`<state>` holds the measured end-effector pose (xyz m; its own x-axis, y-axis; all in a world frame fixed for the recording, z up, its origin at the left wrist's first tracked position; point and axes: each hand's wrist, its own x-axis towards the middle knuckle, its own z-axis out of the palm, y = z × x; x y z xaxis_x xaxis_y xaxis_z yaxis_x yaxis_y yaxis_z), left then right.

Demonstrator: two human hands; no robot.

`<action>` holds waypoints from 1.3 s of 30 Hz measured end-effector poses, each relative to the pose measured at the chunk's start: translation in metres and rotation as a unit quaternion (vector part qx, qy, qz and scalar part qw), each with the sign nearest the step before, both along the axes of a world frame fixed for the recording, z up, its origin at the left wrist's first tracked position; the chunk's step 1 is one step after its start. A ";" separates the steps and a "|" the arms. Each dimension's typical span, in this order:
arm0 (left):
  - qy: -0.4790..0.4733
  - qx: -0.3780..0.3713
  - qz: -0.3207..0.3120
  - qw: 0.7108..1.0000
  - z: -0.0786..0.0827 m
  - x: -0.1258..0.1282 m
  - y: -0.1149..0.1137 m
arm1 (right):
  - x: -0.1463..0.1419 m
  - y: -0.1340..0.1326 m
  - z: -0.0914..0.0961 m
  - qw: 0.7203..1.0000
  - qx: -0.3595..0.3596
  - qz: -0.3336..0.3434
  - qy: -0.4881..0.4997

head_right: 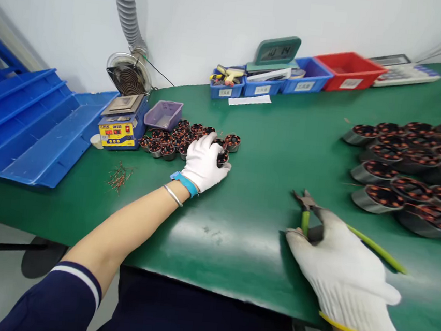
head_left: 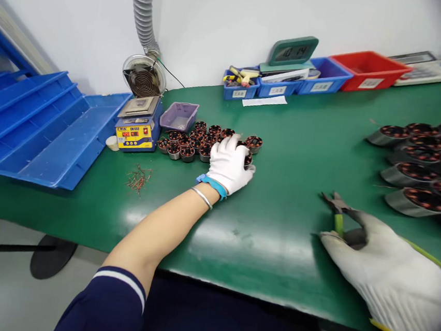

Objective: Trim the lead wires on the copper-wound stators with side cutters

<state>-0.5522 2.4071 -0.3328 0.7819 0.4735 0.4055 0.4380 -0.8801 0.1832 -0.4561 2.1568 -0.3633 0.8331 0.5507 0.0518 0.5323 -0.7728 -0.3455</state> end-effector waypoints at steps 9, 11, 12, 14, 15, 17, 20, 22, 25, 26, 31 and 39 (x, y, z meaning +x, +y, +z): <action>0.035 -0.010 -0.120 0.992 0.003 -0.081 -0.051 | -0.043 0.003 0.034 0.956 0.126 0.181 -0.196; 0.008 -0.036 -0.109 0.993 -0.002 -0.099 -0.061 | -0.050 0.012 0.032 0.950 0.163 0.242 -0.107; -0.020 -0.055 -0.085 0.995 -0.004 -0.104 -0.064 | -0.053 0.021 0.032 0.959 0.151 0.238 -0.034; -0.083 -0.109 -0.015 0.990 -0.006 -0.109 -0.067 | -0.057 0.045 0.036 0.972 0.090 0.194 0.098; -0.096 -0.148 0.009 0.984 -0.007 -0.109 -0.067 | -0.058 0.059 0.038 0.971 0.057 0.180 0.145; -0.073 -0.229 0.019 0.970 -0.007 -0.107 -0.064 | -0.057 0.084 0.043 0.955 0.019 0.209 0.211; -0.014 -0.290 -0.007 0.957 -0.005 -0.104 -0.059 | -0.051 0.107 0.043 0.926 0.040 0.267 0.263; -0.015 -0.296 -0.013 0.955 -0.004 -0.103 -0.056 | -0.048 0.110 0.040 0.928 0.050 0.269 0.252; -0.006 -0.320 -0.031 0.947 -0.002 -0.104 -0.052 | -0.049 0.105 0.037 0.956 0.022 0.235 0.177; -0.001 -0.328 -0.037 0.944 -0.002 -0.104 -0.051 | -0.051 0.103 0.037 0.961 0.016 0.228 0.154; 0.026 -0.343 -0.074 0.936 0.002 -0.105 -0.042 | -0.055 0.099 0.043 0.970 -0.020 0.215 0.114; 0.067 -0.371 -0.109 0.920 0.006 -0.107 -0.040 | -0.041 0.092 0.038 0.947 0.004 0.251 0.199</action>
